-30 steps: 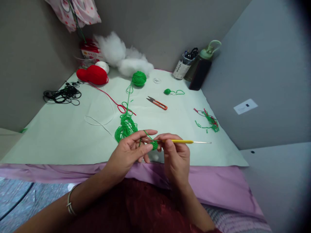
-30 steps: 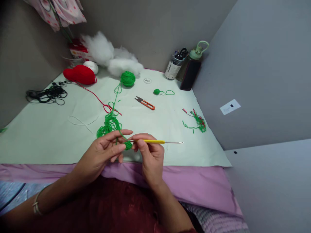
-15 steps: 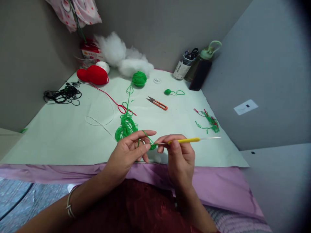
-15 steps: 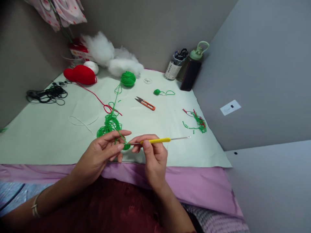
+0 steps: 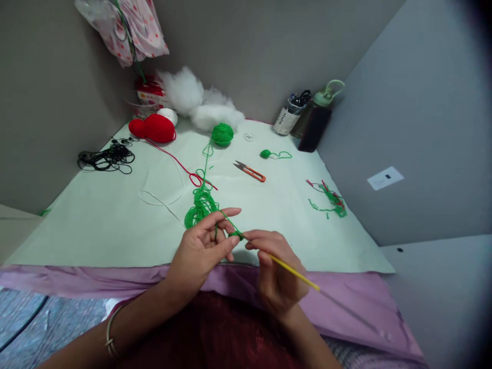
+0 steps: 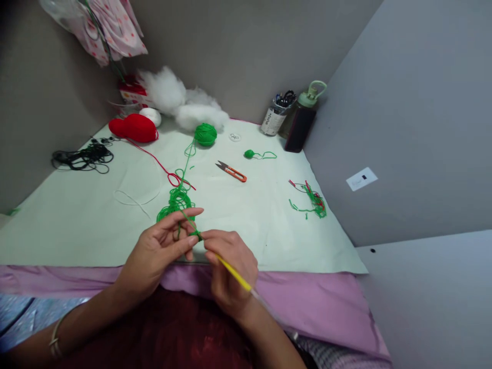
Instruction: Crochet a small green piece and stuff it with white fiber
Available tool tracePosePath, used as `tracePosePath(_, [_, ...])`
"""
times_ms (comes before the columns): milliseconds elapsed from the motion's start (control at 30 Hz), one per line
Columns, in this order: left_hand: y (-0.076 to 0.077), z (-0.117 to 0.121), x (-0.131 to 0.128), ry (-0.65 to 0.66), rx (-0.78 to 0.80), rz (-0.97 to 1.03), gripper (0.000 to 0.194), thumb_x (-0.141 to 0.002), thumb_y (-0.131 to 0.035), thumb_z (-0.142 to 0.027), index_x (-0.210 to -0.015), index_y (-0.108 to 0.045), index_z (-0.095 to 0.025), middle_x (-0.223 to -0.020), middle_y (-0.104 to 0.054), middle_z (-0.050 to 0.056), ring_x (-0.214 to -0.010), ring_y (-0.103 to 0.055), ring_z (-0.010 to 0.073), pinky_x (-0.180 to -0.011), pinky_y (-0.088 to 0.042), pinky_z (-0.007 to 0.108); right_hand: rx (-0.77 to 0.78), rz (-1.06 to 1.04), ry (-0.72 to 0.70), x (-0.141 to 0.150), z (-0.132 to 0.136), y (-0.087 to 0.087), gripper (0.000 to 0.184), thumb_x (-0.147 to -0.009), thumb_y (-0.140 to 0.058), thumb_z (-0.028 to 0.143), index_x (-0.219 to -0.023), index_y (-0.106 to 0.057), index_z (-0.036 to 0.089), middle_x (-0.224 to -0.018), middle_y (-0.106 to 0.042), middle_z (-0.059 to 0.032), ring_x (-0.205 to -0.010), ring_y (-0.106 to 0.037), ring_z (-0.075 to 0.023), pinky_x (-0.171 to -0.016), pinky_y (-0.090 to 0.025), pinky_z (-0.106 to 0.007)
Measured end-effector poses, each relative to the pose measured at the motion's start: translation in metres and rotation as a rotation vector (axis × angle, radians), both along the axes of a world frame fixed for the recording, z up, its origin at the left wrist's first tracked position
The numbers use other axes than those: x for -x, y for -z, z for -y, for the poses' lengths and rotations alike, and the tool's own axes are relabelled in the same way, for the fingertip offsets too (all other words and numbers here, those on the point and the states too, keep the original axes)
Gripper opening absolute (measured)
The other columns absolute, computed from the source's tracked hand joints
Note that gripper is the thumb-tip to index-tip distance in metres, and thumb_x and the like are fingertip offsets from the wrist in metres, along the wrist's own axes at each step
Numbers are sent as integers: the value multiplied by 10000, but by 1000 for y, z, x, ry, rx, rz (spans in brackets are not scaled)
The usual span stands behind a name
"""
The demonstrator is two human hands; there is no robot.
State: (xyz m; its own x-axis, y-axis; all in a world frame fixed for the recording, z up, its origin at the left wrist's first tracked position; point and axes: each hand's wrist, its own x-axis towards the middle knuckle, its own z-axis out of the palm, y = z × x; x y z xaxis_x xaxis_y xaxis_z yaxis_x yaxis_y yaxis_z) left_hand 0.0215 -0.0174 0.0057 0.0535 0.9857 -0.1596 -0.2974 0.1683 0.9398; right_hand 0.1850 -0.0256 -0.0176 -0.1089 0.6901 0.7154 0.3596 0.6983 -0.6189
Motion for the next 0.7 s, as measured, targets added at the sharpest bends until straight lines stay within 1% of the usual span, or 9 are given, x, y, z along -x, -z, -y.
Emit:
tracePosePath(100, [-1,0,2,13,4,-2,397,-806,-855,-231,-1197,-789,-221,-849,-620,-28,-584,-570,79,-581,-522,223,70,-112,-36,1,0,1,236,-1035,-536,124,-1120,-710,258,-942,-788,-56,-877,-756,-215,-757,-623,-384])
tracePosePath(200, [-1,1,3,2,-10,-26,353,-814,-843,-214,-1165,-802,-214,-822,-632,-21,-581,-566,80,-599,-507,224,74,-113,-61,1,-1,0,254,-1026,-542,105,-1140,-710,257,-959,-789,-58,-884,-752,-214,-765,-622,-389])
tracePosePath(267, [-1,2,2,-16,-24,-62,326,-816,-836,-207,-1141,-813,-218,-800,-627,-19,-581,-546,83,-600,-488,226,59,-62,-66,0,-1,-2,248,-1029,-536,108,-1137,-704,255,-961,-790,-65,-893,-758,-218,-761,-627,-388])
tracePosePath(367, [0,3,1,-64,-64,-134,311,-813,-826,-192,-1120,-830,-238,-784,-594,-22,-606,-503,89,-595,-448,222,-45,67,-36,-1,-1,-4,222,-1039,-531,130,-1141,-696,238,-956,-792,-84,-902,-769,-218,-740,-634,-363])
tracePosePath(433, [1,3,0,-98,-99,-164,301,-805,-827,-181,-1099,-841,-247,-789,-580,-21,-633,-493,93,-599,-432,216,-116,156,-7,-2,-1,-1,223,-1043,-542,151,-1194,-687,229,-1014,-800,-107,-914,-773,-213,-737,-637,-342])
tracePosePath(500, [2,3,-1,-114,-121,-171,296,-800,-832,-170,-1086,-845,-244,-798,-584,-20,-645,-498,90,-613,-438,209,-149,217,19,-2,0,5,278,-1036,-572,162,-1284,-668,243,-1086,-802,-115,-929,-773,-211,-746,-640,-333])
tracePosePath(600, [4,4,-3,-50,-61,-74,429,-799,-844,-175,-1221,-802,-238,-819,-604,-26,-600,-492,72,-589,-456,198,-171,258,102,-1,0,18,421,-996,-643,142,-1386,-654,300,-1117,-790,-91,-973,-764,-229,-775,-644,-353])
tracePosePath(667, [4,2,-4,59,55,102,539,-809,-857,-223,-1335,-742,-234,-814,-603,-37,-508,-413,42,-499,-422,185,-209,248,161,0,-1,24,464,-966,-688,133,-1384,-680,335,-1111,-774,-77,-997,-753,-245,-789,-644,-374])
tracePosePath(700, [4,1,-3,122,121,202,551,-814,-863,-254,-1348,-731,-220,-790,-592,-46,-466,-344,25,-455,-389,177,-223,235,168,0,-1,25,456,-962,-698,140,-1366,-697,351,-1111,-765,-71,-1001,-748,-248,-787,-643,-379])
